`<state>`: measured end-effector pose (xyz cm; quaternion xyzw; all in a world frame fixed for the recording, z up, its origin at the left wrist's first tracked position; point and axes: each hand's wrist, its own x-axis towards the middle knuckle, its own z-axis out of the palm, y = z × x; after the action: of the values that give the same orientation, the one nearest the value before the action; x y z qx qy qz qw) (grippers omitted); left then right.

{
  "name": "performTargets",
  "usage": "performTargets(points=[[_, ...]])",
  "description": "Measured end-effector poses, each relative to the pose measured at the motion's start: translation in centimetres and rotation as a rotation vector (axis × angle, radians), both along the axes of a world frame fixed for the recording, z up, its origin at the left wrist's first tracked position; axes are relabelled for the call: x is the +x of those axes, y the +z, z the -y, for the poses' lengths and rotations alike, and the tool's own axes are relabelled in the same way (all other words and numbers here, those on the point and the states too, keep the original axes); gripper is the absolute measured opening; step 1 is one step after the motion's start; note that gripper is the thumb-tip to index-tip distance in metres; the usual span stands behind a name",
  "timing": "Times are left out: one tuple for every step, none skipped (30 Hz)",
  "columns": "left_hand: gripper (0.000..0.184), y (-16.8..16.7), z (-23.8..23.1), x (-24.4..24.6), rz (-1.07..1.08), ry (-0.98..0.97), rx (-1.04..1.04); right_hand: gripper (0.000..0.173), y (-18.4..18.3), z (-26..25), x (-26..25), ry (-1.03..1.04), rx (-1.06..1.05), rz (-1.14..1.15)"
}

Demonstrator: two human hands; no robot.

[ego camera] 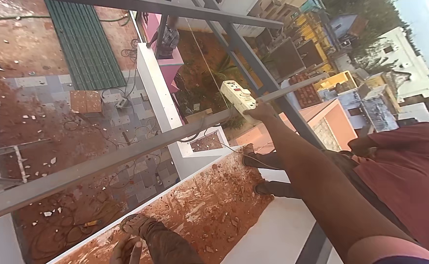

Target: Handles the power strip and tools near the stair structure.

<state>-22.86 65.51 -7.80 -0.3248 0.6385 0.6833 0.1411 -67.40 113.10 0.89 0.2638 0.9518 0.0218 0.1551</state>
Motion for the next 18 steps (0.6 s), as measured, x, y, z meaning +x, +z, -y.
performTargets(points=[[0.052,0.0,-2.0,-3.6,-0.054,-0.038,-0.001,0.096,-0.3,-0.1,0.2,0.006,-0.014,0.0],[0.056,-0.3,-4.2,-7.5,-0.094,-0.085,-0.01,0.098,-0.6,-0.2,0.3,0.008,-0.022,0.014],[0.063,-1.0,-6.6,-11.5,-0.129,-0.163,0.017,0.101,-0.9,-0.2,0.5,0.007,-0.032,0.026],[0.07,-1.7,-8.9,-15.5,-0.146,-0.267,0.054,0.103,-1.2,-0.4,0.5,0.008,-0.037,0.028],[0.077,-2.4,-11.5,-19.1,-0.157,-0.354,0.081,0.105,-1.5,-0.6,0.6,0.005,-0.043,0.016],[0.083,-3.2,-14.0,-22.4,-0.167,-0.413,0.082,0.105,-1.8,-0.6,0.9,0.0,-0.057,-0.011],[0.088,-3.9,-16.4,-25.0,-0.182,-0.44,0.06,0.104,-2.2,-0.5,1.1,-0.006,-0.078,-0.049],[0.089,-4.5,-18.3,-27.1,-0.195,-0.444,0.03,0.103,-2.5,-0.3,1.4,-0.01,-0.102,-0.092],[0.087,-4.8,-19.8,-28.6,-0.191,-0.443,0.017,0.102,-2.9,0.0,1.8,-0.014,-0.137,-0.13],[0.082,-4.9,-20.9,-29.5,-0.194,-0.457,0.015,0.102,-3.1,0.3,2.1,-0.018,-0.168,-0.15],[0.077,-4.8,-21.8,-29.9,-0.2,-0.499,0.007,0.102,-3.4,0.7,2.5,-0.01,-0.177,-0.158],[0.077,-4.8,-22.5,-29.9,-0.213,-0.556,0.011,0.103,-3.6,1.2,3.0,0.009,-0.168,-0.156],[0.081,-4.7,-22.9,-29.9,-0.224,-0.622,0.029,0.104,-3.9,1.8,3.5,0.023,-0.162,-0.153],[0.089,-4.7,-23.1,-29.7,-0.239,-0.671,0.066,0.106,-4.3,2.4,4.1,0.028,-0.153,-0.15],[0.096,-4.6,-23.5,-29.5,-0.258,-0.696,0.112,0.108,-4.7,2.9,4.6,0.032,-0.141,-0.148],[0.102,-4.2,-23.8,-29.5,-0.276,-0.699,0.16,0.109,-4.9,3.2,5.0,0.034,-0.133,-0.152],[0.106,-3.7,-24.0,-29.6,-0.285,-0.699,0.205,0.109,-5.0,3.3,5.1,0.037,-0.127,-0.154],[0.107,-3.2,-24.0,-29.9,-0.284,-0.7,0.236,0.108,-4.8,3.4,5.1,0.038,-0.12,-0.154]])
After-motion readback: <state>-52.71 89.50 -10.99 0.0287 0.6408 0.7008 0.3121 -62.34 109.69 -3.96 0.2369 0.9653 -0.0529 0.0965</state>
